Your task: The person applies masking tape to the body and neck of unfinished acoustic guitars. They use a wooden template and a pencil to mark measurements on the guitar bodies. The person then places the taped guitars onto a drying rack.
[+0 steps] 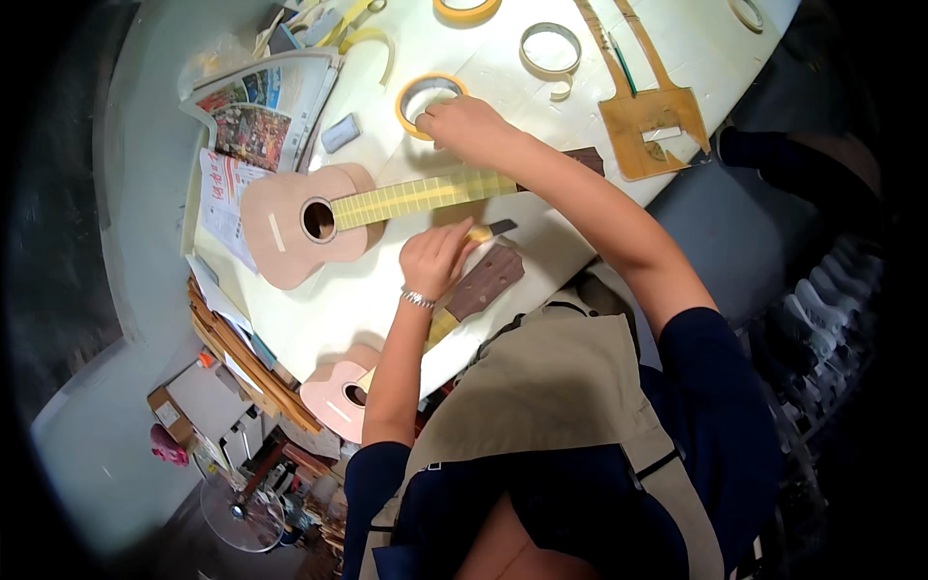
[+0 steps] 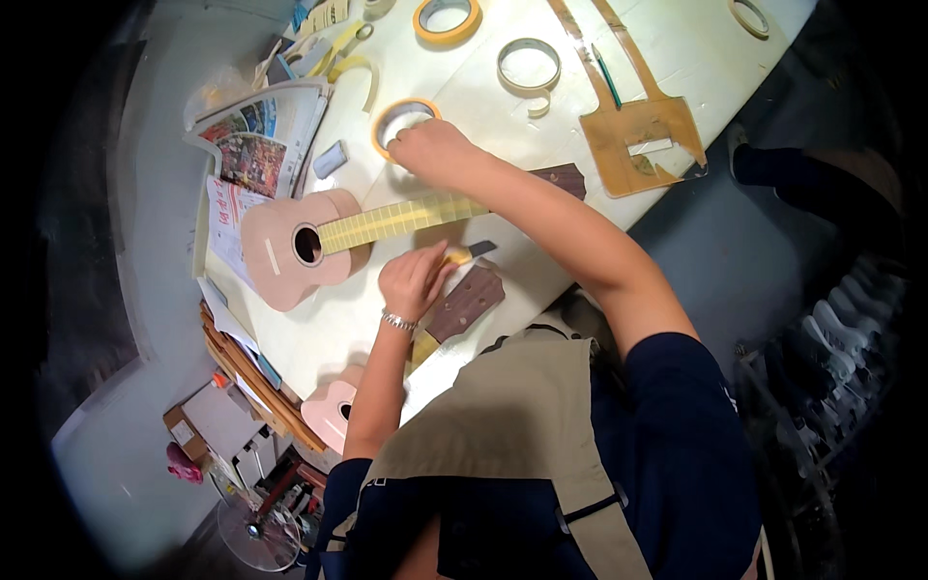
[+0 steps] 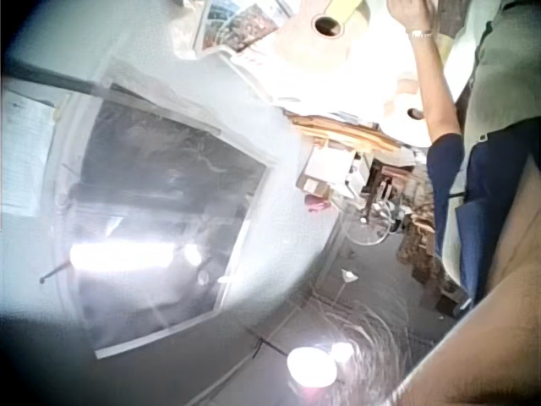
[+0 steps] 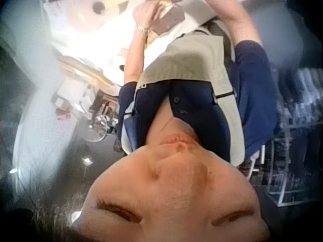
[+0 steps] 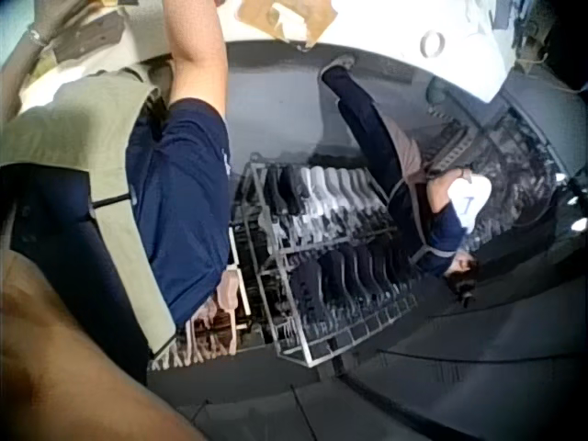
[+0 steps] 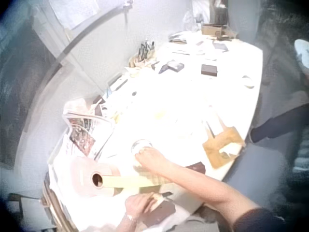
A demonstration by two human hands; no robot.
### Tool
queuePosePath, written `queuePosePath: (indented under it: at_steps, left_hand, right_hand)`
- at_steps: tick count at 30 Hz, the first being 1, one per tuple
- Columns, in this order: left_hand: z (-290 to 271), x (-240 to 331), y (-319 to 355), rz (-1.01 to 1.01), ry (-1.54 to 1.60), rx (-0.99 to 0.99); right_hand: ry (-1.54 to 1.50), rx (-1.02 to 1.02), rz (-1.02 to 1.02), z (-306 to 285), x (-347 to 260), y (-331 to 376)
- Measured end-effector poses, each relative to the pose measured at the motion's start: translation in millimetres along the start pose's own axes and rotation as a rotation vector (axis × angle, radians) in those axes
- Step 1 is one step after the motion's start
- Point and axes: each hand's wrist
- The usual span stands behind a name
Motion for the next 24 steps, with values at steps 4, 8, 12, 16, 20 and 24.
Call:
queuePosePath:
  at_steps: [4, 8, 12, 16, 20, 24]
  left_hand:
    - [-30, -20, -9, 0.064, -0.162, 0.077]
    - [-36, -51, -42, -0.077, 0.115, -0.086]
    - [-36, -77, -49, -0.113, 0.036, -0.42]
    - [-43, -83, -75, -0.407, 0.379, -0.803]
    - [-125, -97, -38, -0.41, 0.678, -0.436]
    - [-247, -93, 12, -0.238, 0.619, -0.013]
  right_hand:
    - [-0.067, 0.17, 0.033, 13, -18, 6]
    - [-0.6, -0.195, 0.142, -42, -115, 109]
    - [-0.79, -0.826, 0.47, 9, -130, 184]
    - [-1.669, -0.959, 1.045, 102, -173, 205]
    - [-2.195, -0.349, 0.931, 128, -240, 183]
    - [-1.831, 0.021, 0.815, 75, -255, 189]
Point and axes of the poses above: each hand's wrist, its own y-axis away from the middle knuckle, its own z-axis out of the palm, x = y × z, and after that the axes turned 8 degrees about z, right-handed
